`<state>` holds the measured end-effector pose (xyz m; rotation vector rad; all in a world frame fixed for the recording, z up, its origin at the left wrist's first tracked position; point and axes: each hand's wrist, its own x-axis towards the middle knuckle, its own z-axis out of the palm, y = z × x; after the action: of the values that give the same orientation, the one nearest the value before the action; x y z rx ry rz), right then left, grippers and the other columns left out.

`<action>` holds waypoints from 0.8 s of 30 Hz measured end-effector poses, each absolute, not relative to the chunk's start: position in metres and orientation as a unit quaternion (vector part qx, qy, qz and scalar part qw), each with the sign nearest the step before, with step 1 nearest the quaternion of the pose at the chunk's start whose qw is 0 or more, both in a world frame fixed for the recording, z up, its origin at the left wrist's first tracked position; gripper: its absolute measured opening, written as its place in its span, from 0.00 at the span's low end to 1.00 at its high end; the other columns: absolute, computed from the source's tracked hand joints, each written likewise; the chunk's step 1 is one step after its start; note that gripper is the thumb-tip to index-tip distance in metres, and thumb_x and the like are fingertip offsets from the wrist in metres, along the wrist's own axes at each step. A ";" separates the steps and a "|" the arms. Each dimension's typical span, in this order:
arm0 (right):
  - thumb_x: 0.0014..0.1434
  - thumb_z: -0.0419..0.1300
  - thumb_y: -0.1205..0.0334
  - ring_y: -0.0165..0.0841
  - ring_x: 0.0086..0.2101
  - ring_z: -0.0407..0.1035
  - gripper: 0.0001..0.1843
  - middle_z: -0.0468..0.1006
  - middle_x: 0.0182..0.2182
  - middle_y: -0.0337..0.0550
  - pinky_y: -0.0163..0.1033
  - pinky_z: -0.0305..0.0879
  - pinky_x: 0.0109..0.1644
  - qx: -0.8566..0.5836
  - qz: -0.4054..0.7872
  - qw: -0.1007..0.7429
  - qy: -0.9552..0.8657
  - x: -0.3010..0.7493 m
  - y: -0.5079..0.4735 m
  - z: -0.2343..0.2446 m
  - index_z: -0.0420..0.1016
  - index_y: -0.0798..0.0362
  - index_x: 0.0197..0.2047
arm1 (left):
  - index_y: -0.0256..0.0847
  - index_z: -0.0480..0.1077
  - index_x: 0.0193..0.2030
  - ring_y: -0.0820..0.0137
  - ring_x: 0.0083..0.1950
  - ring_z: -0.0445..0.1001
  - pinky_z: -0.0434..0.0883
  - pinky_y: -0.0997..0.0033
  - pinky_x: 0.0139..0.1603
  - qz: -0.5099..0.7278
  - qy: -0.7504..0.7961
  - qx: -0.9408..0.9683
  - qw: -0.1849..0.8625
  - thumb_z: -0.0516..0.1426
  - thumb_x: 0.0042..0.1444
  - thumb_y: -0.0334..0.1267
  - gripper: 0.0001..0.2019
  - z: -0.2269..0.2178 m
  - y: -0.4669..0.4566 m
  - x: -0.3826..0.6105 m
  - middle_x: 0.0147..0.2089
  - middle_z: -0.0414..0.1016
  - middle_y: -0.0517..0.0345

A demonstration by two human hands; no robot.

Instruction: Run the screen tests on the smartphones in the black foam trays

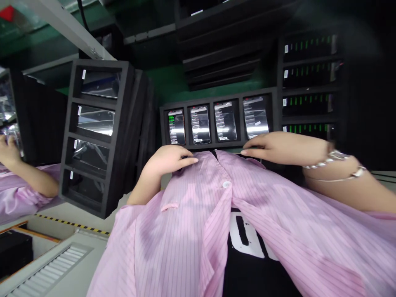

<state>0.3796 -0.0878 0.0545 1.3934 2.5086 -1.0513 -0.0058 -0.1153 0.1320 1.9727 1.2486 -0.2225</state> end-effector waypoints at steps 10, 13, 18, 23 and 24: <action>0.68 0.57 0.40 0.68 0.71 0.48 0.32 0.51 0.77 0.57 0.85 0.44 0.67 0.571 -0.209 -0.033 0.793 0.338 -0.119 -0.008 0.71 0.45 0.70 | 0.48 0.74 0.66 0.39 0.76 0.59 0.58 0.34 0.76 0.058 0.646 0.734 0.203 0.61 0.67 0.55 0.26 0.027 -0.128 0.021 0.79 0.54 0.42; 0.68 0.58 0.38 0.71 0.70 0.48 0.31 0.48 0.78 0.56 0.88 0.42 0.65 0.590 -0.204 -0.036 0.781 0.335 -0.121 -0.031 0.74 0.43 0.68 | 0.49 0.76 0.65 0.36 0.75 0.59 0.53 0.25 0.76 0.029 0.647 0.732 0.210 0.63 0.63 0.56 0.26 -0.001 -0.133 0.024 0.79 0.55 0.41; 0.69 0.56 0.39 0.72 0.69 0.49 0.29 0.46 0.79 0.52 0.88 0.39 0.65 0.618 -0.179 -0.033 0.765 0.325 -0.078 -0.035 0.76 0.43 0.67 | 0.54 0.76 0.64 0.32 0.76 0.55 0.36 0.15 0.74 0.069 0.666 0.718 0.191 0.64 0.61 0.60 0.27 -0.025 -0.090 0.020 0.80 0.54 0.47; 0.69 0.55 0.37 0.74 0.69 0.48 0.30 0.45 0.79 0.51 0.89 0.35 0.65 0.630 -0.187 -0.055 0.751 0.318 -0.034 -0.031 0.78 0.45 0.64 | 0.55 0.78 0.62 0.31 0.78 0.51 0.35 0.17 0.75 0.093 0.671 0.709 0.196 0.65 0.60 0.58 0.25 -0.032 -0.037 0.011 0.81 0.52 0.51; 0.69 0.55 0.37 0.74 0.69 0.48 0.30 0.43 0.79 0.51 0.89 0.34 0.65 0.624 -0.188 -0.056 0.756 0.318 -0.032 -0.026 0.78 0.46 0.64 | 0.55 0.77 0.62 0.32 0.78 0.51 0.35 0.18 0.76 0.092 0.667 0.713 0.196 0.65 0.61 0.57 0.25 -0.027 -0.035 0.009 0.82 0.50 0.52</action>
<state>0.3185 -0.0323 -0.0256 2.0339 2.4640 -0.6139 0.0088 -0.0352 -0.0270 1.9963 1.8682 0.2591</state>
